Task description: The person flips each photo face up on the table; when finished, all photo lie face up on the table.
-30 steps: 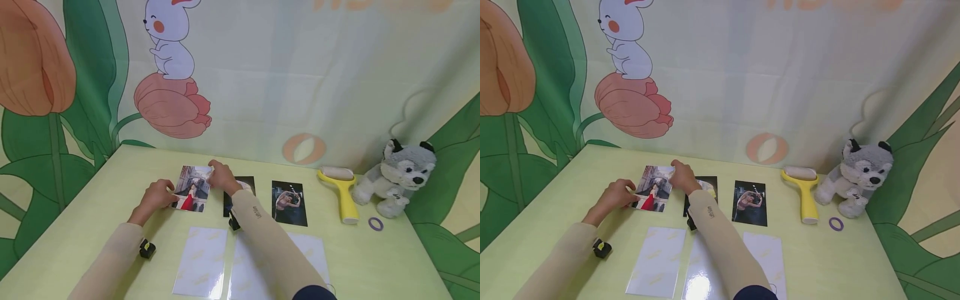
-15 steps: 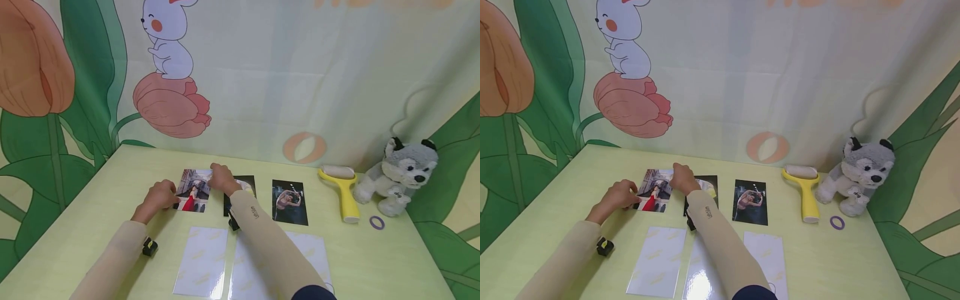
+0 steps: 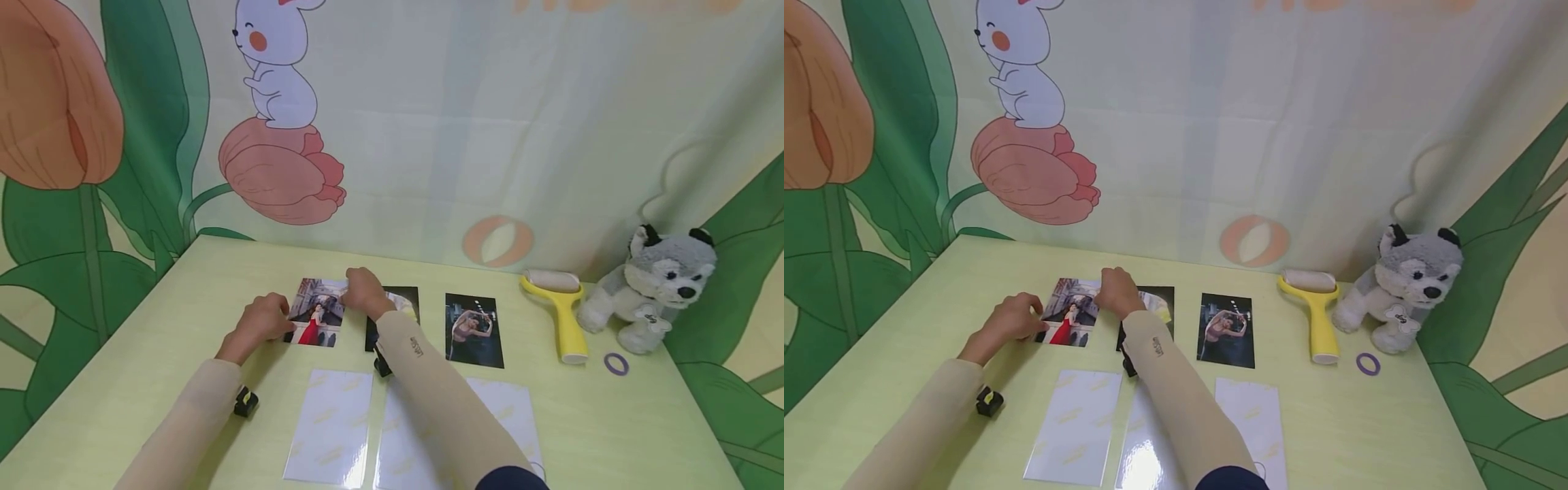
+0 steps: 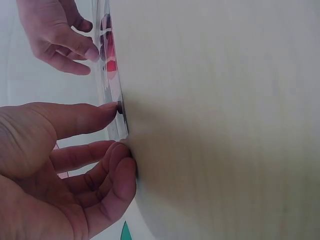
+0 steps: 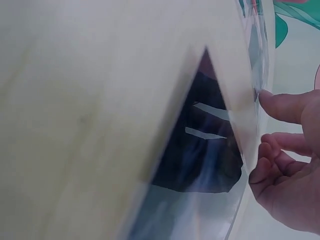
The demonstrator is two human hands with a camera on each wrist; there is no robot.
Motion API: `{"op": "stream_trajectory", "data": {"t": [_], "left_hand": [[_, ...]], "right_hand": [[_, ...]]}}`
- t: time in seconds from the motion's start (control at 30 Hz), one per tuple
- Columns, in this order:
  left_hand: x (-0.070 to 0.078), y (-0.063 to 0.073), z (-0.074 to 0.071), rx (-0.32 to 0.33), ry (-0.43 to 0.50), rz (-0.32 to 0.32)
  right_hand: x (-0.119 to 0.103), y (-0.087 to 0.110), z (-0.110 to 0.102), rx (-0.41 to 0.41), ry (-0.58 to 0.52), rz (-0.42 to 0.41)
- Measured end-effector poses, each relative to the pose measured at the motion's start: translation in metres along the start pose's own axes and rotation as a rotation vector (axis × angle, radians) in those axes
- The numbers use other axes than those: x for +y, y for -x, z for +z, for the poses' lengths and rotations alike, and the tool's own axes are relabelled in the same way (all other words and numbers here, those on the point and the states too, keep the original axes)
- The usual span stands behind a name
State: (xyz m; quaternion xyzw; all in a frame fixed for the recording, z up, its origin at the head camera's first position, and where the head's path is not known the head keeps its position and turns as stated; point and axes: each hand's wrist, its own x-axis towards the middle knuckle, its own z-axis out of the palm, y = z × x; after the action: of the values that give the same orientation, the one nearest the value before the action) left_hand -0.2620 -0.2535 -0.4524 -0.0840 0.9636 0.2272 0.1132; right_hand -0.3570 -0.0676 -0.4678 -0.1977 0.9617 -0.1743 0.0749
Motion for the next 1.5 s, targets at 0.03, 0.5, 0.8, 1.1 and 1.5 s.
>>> {"op": "stream_trajectory", "data": {"t": [0.03, 0.5, 0.8, 1.1, 1.5], "left_hand": [[0.001, 0.0, 0.0, -0.002, -0.001, 0.002], [0.006, 0.004, -0.005, 0.127, 0.016, 0.113], [0.041, 0.009, 0.021, 0.246, -0.001, 0.389], [0.078, 0.027, 0.047, 0.309, -0.102, 0.71], [0.122, 0.055, 0.082, 0.154, -0.241, 1.045]], "right_hand": [[0.002, 0.001, -0.001, 0.005, -0.016, 0.003], [0.029, 0.02, -0.043, 0.117, -0.426, -0.03], [0.058, 0.047, -0.072, 0.153, -0.546, -0.04], [0.087, 0.084, -0.091, 0.189, -0.531, -0.073], [0.14, 0.157, -0.099, 0.218, -0.455, -0.069]]}}
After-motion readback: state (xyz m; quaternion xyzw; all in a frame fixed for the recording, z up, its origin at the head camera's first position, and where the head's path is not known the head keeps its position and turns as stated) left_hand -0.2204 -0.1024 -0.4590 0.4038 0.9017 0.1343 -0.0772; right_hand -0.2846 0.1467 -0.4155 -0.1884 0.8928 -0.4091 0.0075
